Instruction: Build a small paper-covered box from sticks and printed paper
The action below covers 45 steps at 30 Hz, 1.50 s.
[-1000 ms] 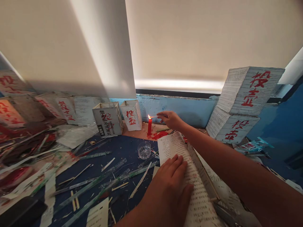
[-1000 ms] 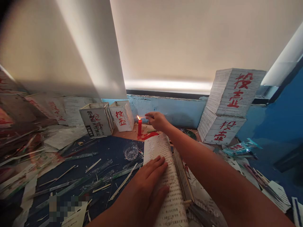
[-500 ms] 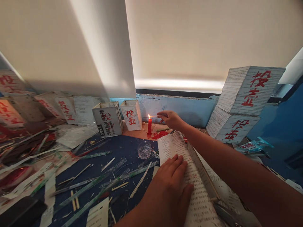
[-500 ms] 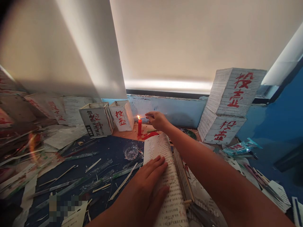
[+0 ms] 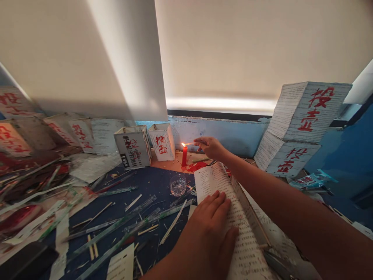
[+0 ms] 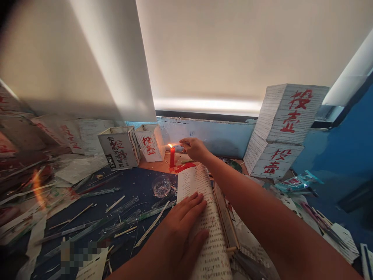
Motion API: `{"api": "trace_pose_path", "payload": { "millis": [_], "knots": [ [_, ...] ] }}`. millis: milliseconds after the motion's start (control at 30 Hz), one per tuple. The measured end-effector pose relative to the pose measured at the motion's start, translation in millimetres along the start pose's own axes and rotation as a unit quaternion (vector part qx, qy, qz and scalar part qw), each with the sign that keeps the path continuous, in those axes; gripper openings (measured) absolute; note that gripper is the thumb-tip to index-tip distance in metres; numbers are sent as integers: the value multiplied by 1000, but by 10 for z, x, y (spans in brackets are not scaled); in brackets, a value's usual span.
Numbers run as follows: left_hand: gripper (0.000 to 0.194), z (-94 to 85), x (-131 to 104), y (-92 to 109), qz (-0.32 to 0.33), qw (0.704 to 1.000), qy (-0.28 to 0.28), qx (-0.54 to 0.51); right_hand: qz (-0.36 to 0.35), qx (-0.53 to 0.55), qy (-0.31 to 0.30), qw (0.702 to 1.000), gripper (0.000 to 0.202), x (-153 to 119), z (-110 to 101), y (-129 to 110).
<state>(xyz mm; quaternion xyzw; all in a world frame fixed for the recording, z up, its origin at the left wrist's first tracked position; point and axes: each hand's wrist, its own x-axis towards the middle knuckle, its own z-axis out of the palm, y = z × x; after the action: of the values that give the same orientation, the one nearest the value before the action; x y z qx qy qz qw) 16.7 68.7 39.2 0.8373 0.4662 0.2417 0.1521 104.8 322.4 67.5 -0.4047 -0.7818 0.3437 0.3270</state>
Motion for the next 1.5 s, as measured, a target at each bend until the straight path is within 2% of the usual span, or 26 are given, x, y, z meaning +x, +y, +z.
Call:
{"api": "trace_pose_path", "payload": {
  "millis": [133, 267, 433, 567, 667, 800, 900, 1067, 1333, 1500],
  "knots": [
    [57, 17, -7, -9, 13, 1000, 2, 6, -7, 31, 27, 999, 23, -83, -74, -81],
    [56, 27, -14, -9, 11, 1000, 5, 13, -25, 71, 96, 993, 24, -362, -362, -190],
    [53, 58, -32, -28, 24, 999, 20, 17, -22, 123, 197, 972, 26, -1109, -853, -168],
    [52, 87, -41, -57, 20, 999, 29, 11, 18, 159, 218, 963, 26, -1761, -1127, 19],
    [51, 107, -40, -70, 15, 999, 31, 2, 35, 179, 198, 963, 27, -2096, -1237, 143],
    [50, 115, -39, -75, 1, 1000, 26, -6, 44, 188, 110, 975, 25, -2289, -1299, 206],
    [49, 120, -39, -81, -6, 1000, 26, -5, 43, 184, 44, 981, 21, -2328, -1329, 211],
    [49, 138, -37, -91, -7, 1000, 23, -1, 41, 164, -16, 985, 19, -2375, -1378, 168],
    [48, 130, -25, -85, -8, 1000, 21, -3, 61, 148, -63, 985, 19, -2405, -1334, 105],
    [49, 127, -34, -81, -7, 1000, 20, -5, 73, 134, -64, 986, 19, -2389, -1310, 136]
  ]
}}
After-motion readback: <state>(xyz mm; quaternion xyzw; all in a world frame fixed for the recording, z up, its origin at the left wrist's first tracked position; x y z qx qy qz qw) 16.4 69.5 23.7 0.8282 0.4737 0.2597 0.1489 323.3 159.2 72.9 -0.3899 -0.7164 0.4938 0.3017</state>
